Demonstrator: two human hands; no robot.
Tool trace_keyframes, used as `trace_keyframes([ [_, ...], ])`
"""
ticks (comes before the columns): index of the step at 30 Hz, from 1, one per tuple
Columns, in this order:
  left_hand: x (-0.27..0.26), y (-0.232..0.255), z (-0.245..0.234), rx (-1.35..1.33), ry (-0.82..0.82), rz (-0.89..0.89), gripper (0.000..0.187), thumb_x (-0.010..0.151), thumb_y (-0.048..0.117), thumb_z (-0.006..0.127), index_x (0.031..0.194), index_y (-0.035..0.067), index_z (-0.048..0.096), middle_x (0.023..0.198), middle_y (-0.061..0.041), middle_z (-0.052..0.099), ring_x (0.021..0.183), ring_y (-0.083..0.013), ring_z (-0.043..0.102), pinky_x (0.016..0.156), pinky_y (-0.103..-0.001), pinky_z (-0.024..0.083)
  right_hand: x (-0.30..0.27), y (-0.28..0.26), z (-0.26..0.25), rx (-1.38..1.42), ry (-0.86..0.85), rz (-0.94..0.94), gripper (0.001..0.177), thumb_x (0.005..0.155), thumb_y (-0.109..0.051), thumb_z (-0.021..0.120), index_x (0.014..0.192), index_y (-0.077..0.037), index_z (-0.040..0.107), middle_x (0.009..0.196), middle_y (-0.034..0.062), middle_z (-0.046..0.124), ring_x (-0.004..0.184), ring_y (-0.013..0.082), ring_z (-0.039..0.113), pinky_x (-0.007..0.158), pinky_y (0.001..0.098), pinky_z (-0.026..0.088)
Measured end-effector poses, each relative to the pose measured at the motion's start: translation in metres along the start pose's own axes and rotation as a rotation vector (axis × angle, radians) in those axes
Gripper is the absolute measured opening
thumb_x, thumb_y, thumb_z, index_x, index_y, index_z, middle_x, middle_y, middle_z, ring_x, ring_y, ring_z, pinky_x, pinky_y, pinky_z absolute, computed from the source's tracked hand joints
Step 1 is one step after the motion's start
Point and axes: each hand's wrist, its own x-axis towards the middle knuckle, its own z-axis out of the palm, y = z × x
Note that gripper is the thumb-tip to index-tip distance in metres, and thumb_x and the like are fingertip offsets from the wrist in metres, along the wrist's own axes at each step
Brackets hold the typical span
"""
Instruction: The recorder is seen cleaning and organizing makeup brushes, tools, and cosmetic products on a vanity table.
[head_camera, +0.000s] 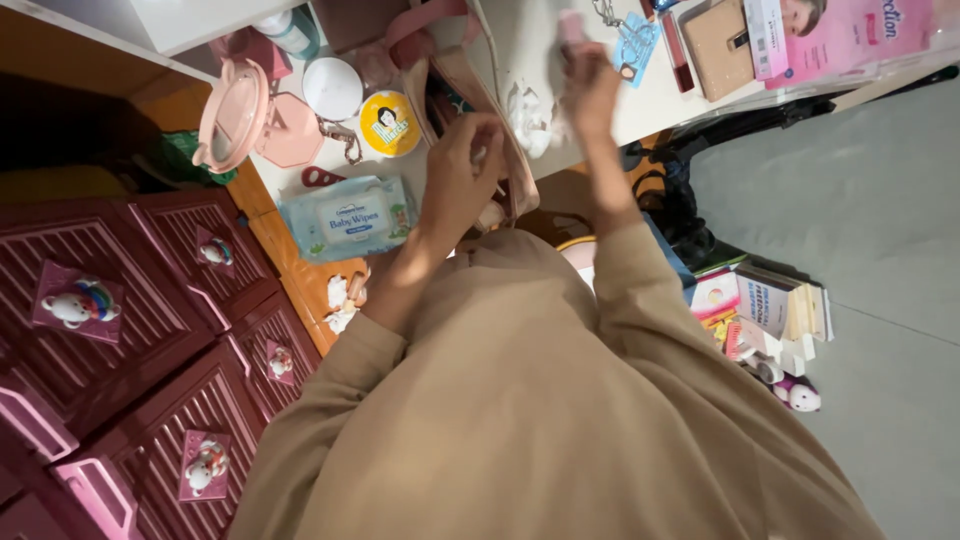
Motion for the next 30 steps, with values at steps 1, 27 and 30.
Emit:
trace_keyframes([
  [1,0.002,-0.003,0.002,0.002,-0.002,-0.001,0.013,0.099,0.004,0.067,0.111,0.001,0.064,0.102,-0.015,0.070,0.091,-0.0291,0.075,0.078,-0.036,0.059,-0.014,-0.019,-0.015,0.002,0.001,0.002,0.015,0.108,-0.016,0.057,0.106,-0.005,0.067,0.095,0.0058,0.069,0.081,0.0153,0.062,0.063,0.0300,0.050],
  [27,0.035,0.006,0.091,-0.400,-0.545,-0.172,0.028,0.090,0.008,0.079,0.116,-0.001,0.074,0.105,-0.008,0.077,0.086,-0.0158,0.068,0.081,-0.029,0.056,-0.197,-0.209,-0.057,0.762,-0.088,0.351,0.023,0.117,-0.023,0.045,0.128,-0.005,0.054,0.081,0.0017,0.045,0.068,0.0134,0.042,0.067,0.0289,0.039],
  [30,0.029,-0.055,0.092,-0.377,-0.306,-0.186,0.025,0.097,0.005,0.069,0.122,0.001,0.071,0.104,-0.007,0.076,0.087,-0.0153,0.066,0.079,-0.028,0.055,-0.194,-0.204,-0.060,0.725,-0.020,0.334,0.016,0.110,-0.016,0.048,0.120,-0.006,0.055,0.091,0.0095,0.057,0.081,0.0192,0.054,0.077,0.0329,0.046],
])
